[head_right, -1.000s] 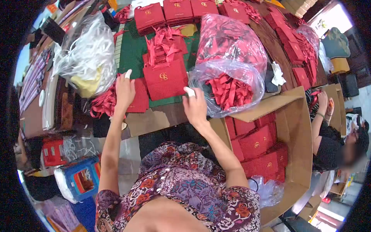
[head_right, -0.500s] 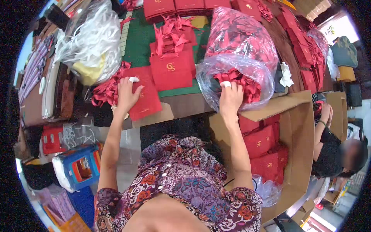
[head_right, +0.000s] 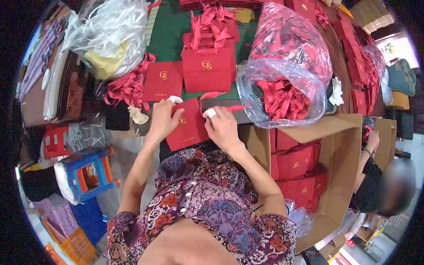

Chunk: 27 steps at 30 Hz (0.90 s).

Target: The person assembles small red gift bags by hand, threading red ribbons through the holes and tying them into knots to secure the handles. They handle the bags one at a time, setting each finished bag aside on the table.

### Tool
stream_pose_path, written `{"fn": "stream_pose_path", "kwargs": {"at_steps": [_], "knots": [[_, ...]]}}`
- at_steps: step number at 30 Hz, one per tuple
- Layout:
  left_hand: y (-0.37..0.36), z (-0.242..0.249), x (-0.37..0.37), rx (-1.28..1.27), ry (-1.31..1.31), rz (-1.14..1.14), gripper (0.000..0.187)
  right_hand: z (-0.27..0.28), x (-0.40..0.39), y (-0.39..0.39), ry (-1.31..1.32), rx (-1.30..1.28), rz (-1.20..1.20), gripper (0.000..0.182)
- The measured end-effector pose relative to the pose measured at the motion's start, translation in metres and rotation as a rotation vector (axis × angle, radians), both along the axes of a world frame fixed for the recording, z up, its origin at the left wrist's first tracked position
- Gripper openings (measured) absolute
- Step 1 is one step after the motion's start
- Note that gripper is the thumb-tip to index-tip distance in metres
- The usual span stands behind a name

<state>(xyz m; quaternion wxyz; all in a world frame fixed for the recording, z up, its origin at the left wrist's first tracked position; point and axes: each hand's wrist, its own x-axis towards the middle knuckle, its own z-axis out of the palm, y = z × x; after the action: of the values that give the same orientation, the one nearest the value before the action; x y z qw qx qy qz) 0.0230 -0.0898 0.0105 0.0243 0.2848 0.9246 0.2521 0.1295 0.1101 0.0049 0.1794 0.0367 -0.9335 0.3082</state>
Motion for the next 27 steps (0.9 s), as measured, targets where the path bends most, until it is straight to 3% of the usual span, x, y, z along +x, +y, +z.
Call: {"fn": "stream_pose_path", "kwargs": {"at_steps": [4,8,10,13,16,22,27], "knots": [[0.006,-0.009,0.013,0.098,0.016,-0.028,0.025,0.000,0.009,0.012,-0.112,0.060,-0.001,0.018],[0.009,-0.021,0.017,0.038,-0.005,-0.013,0.026,0.013,-0.002,0.021,-0.268,-0.287,-0.265,0.018],[0.011,-0.021,0.020,0.056,-0.007,-0.007,0.026,0.000,-0.014,0.032,-0.145,-0.190,-0.366,0.026],[0.013,-0.023,0.024,0.057,-0.002,-0.003,0.026,-0.014,-0.038,0.040,-0.201,0.023,-0.527,0.032],[0.014,-0.020,0.025,0.083,-0.019,-0.002,0.026,-0.015,-0.047,0.033,-0.152,0.067,-0.581,0.038],[0.010,-0.015,0.024,0.181,-0.133,0.014,0.024,-0.010,-0.037,0.042,-0.166,-0.091,-0.540,0.021],[0.009,-0.015,0.019,0.247,-0.228,0.016,0.024,0.016,-0.016,0.028,-0.160,-0.291,-0.301,0.010]]}}
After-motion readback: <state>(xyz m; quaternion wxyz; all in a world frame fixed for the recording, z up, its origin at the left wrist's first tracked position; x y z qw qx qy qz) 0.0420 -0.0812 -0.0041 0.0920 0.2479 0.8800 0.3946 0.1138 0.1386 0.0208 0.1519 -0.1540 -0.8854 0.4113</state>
